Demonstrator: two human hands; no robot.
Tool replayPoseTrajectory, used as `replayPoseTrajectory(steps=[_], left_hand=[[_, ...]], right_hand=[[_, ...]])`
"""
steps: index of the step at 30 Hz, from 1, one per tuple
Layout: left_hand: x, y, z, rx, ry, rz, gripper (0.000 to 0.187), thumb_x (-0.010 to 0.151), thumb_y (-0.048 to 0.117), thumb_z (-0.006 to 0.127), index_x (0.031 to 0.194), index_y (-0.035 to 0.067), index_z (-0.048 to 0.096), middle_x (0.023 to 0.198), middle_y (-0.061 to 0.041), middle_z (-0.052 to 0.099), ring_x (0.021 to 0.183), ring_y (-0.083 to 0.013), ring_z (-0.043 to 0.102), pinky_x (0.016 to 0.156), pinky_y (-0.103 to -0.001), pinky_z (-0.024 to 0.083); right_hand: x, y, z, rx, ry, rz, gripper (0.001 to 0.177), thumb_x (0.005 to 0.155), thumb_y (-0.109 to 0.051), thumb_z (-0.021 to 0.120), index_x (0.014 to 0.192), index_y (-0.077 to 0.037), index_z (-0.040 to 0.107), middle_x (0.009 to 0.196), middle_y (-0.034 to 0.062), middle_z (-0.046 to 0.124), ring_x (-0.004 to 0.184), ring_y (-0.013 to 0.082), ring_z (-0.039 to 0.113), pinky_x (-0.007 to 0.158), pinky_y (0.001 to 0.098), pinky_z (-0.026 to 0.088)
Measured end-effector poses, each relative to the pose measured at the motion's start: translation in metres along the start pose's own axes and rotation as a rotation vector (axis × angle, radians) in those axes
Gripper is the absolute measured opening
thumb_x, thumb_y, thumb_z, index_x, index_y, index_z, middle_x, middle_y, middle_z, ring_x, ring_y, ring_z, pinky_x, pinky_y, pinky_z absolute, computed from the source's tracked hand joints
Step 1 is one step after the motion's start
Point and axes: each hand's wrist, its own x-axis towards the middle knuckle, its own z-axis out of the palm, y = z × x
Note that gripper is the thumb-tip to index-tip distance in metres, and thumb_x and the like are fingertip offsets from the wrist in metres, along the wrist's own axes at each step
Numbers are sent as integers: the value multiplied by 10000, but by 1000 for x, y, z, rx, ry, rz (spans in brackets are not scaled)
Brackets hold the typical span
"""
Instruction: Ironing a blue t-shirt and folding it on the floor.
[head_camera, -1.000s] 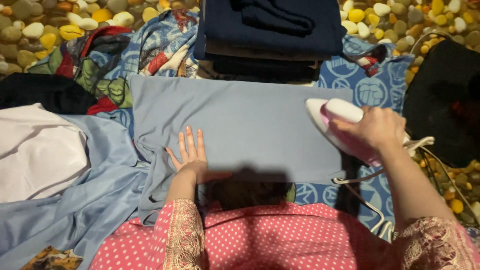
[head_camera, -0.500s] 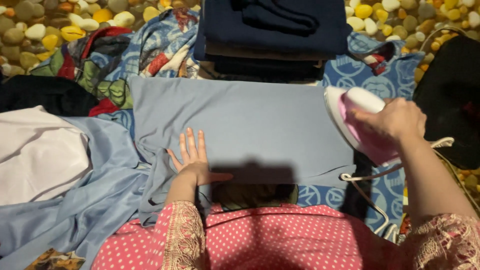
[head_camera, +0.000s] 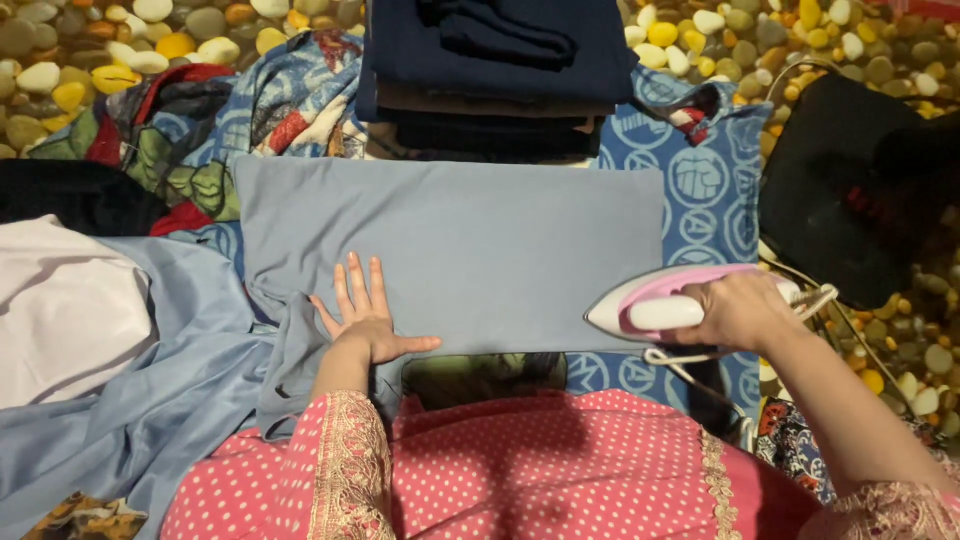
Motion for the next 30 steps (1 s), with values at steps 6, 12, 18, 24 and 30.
replayPoseTrajectory(steps=[6,12,18,24,30], left_hand=[[1,-6,5,-27,51,36,1714,468,921,764,1583,174,-303,1654,-116,-388,1495,-311,-402,1146,-704,-155],[1,-10,4,-36,28,44,1710,462,924,760,1591,173,-282,1651,-128,-399,1492,-324,-402,1142,-709,-161],[0,-12,10,-98,123,112,1731,441,937,748,1586,155,-288,1652,-122,-392,1500,-334,-395,1134,-731,-180],[4,-42,-9,-49,382,180,970,819,403,734,1641,190,267,1733,-78,192,1553,-302,258,1176,-592,291],[47,-133,-44,-59,983,374,541,1032,211,554,1545,116,414,1608,-87,451,1476,-267,437,1202,-516,314]], right_hand=[[-10,0,3,-31,-25,-52,540,717,-655,745,1149,-331,724,914,65,779,857,282,747,789,434,578],[-34,-50,-69,-54,-36,-42,623,674,-766,707,1023,-251,751,846,75,770,806,273,756,756,421,598],[-20,-148,-102,99,299,-96,729,729,-782,625,1011,-122,754,693,146,743,619,312,748,636,453,603],[20,-266,-117,245,425,-228,700,762,-755,654,886,-73,755,732,192,731,681,374,731,637,500,586],[49,-329,-126,293,409,-350,693,768,-740,646,903,-68,752,720,193,729,670,394,721,629,525,573]])
